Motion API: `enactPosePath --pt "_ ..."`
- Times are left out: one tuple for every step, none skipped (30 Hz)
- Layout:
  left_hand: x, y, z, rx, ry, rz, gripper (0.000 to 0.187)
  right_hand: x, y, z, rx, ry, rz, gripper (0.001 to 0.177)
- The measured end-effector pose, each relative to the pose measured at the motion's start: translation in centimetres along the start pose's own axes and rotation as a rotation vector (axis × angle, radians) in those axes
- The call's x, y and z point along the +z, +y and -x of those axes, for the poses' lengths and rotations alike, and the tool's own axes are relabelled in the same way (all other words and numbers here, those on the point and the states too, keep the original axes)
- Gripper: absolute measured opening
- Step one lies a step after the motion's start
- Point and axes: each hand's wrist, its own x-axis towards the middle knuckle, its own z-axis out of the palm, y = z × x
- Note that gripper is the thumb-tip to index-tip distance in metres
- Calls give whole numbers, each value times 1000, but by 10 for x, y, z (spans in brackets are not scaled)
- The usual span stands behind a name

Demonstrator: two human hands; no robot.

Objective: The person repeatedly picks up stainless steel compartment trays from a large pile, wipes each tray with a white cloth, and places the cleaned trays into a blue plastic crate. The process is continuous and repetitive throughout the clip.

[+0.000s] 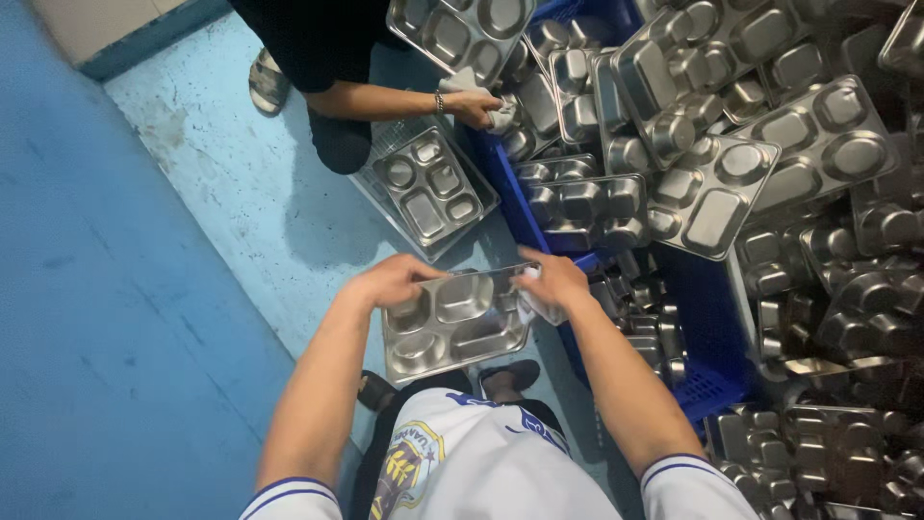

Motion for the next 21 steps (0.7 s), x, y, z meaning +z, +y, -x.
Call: enactPosePath --pt "-9 2 -6 47 52 12 62 4 1 -6 -35 -21 -46 50" --pt "-15 1 -9 93 104 24 60 10 5 -8 31 -22 -85 49" --pt "-17 -6 -8 39 399 -19 59 19 8 -11 91 -24 -123 49" --pt "-15 -17 -7 -16 694 -63 61 29 11 -14 152 -26 -162 51" --pt "-5 -31 -4 -72 981 -105 67 45 17 -10 226 -53 -289 50" --pt "11 -46 0 -305 999 31 75 62 21 -5 300 -81 -416 48" --pt "34 -59 3 -536 1007 168 85 77 24 -2 376 -105 -543 47" --pt "59 -70 6 -768 1005 305 95 91 25 0 425 -46 -607 45" --pt "85 -80 7 -781 817 373 98 106 24 -1 465 10 -665 42" --pt "115 -87 10 -750 510 545 77 118 22 -1 504 67 -721 41" --pt "142 -92 20 -833 224 1057 68 128 17 -3 521 54 -719 40" --pt "160 -97 16 -788 258 1193 63 135 12 -5 538 40 -716 38" --pt "177 -99 14 -740 291 1329 62 139 10 -6 556 25 -713 38" --pt "186 -102 9 -719 351 1283 62 142 8 -8 548 23 -719 39" --pt "190 -105 5 -697 416 1236 63 142 3 -13 535 19 -725 40" --pt "190 -107 1 -676 480 1187 64 139 -1 -19 522 14 -731 41" --pt "184 -108 -7 -604 541 1139 71 133 -5 -29 496 -7 -754 42" --pt "176 -110 -16 -533 600 1089 78 127 -9 -41 470 -28 -775 43" --pt "174 -109 -21 -468 650 1044 85 120 -9 -48 456 -51 -793 45" --pt "172 -108 -28 -562 631 777 84 113 -7 -57 376 -65 -622 50" --pt "170 -109 -33 -646 607 505 85 107 -4 -68 291 -80 -454 55"
